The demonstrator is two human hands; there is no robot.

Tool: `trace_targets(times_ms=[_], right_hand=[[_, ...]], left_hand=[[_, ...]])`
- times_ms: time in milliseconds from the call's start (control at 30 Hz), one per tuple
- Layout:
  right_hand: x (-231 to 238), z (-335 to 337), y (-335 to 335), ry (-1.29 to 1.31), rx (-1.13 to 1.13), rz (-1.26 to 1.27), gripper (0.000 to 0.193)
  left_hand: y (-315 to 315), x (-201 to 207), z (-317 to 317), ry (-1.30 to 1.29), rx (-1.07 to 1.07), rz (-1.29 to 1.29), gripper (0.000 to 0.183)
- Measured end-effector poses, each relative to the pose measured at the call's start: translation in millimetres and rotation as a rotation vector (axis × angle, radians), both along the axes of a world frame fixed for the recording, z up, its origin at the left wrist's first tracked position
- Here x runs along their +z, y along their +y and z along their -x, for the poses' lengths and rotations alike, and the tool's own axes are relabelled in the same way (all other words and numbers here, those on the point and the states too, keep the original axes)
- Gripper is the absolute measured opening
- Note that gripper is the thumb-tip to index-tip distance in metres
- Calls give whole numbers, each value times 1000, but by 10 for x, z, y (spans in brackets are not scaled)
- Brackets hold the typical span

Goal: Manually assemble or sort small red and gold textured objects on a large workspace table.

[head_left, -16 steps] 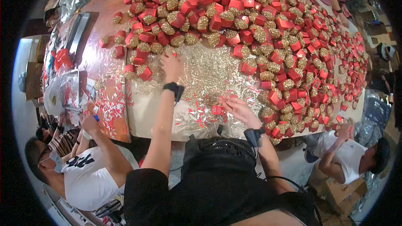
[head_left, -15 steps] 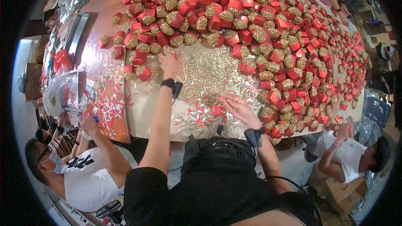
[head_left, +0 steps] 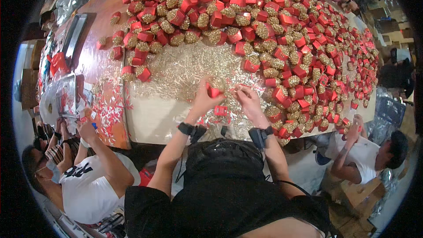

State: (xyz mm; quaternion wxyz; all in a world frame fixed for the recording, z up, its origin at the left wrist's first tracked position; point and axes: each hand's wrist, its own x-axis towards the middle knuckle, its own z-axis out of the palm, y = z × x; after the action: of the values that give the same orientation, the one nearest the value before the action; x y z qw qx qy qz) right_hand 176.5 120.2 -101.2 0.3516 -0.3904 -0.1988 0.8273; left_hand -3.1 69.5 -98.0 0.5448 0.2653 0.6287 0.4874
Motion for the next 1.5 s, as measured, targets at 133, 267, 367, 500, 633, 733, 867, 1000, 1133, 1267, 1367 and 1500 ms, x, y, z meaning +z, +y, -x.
trace_targets(times_ms=[133, 267, 367, 500, 633, 733, 867, 1000, 1133, 1267, 1367, 1500], right_hand=[[167, -17, -48, -218, 67, -258, 17], [316, -72, -76, -364, 235, -396, 10], [399, -58, -138, -306, 166, -477, 7], [347, -100, -129, -357, 181, -519, 4], [440, -110, -141, -414, 197, -636, 3], [420, -159, -142, -487, 213, -667, 3], [589, -194, -122, -576, 307, -673, 3], [542, -256, -75, -518, 422, -656, 5], [552, -216, -204, -518, 331, -716, 10], [584, -193, -265, -541, 268, -685, 13], [721, -140, -249, -566, 242, -713, 13], [787, -154, -203, -688, 388, -859, 15]], left_hand=[[-229, 481, -231, 577, -286, -268, 68], [-313, 530, -240, 636, -326, -267, 71], [-343, 541, -214, 717, -369, -346, 72], [-374, 587, -235, 750, -366, -342, 73], [-417, 623, -258, 806, -367, -436, 72], [-443, 637, -288, 819, -396, -476, 72], [-496, 570, -317, 785, -376, -558, 76], [-499, 652, -280, 824, -455, -548, 70], [-528, 628, -295, 823, -449, -545, 70], [-549, 669, -363, 878, -397, -522, 73], [-580, 695, -399, 855, -318, -552, 67], [-586, 669, -354, 959, -390, -513, 71]])
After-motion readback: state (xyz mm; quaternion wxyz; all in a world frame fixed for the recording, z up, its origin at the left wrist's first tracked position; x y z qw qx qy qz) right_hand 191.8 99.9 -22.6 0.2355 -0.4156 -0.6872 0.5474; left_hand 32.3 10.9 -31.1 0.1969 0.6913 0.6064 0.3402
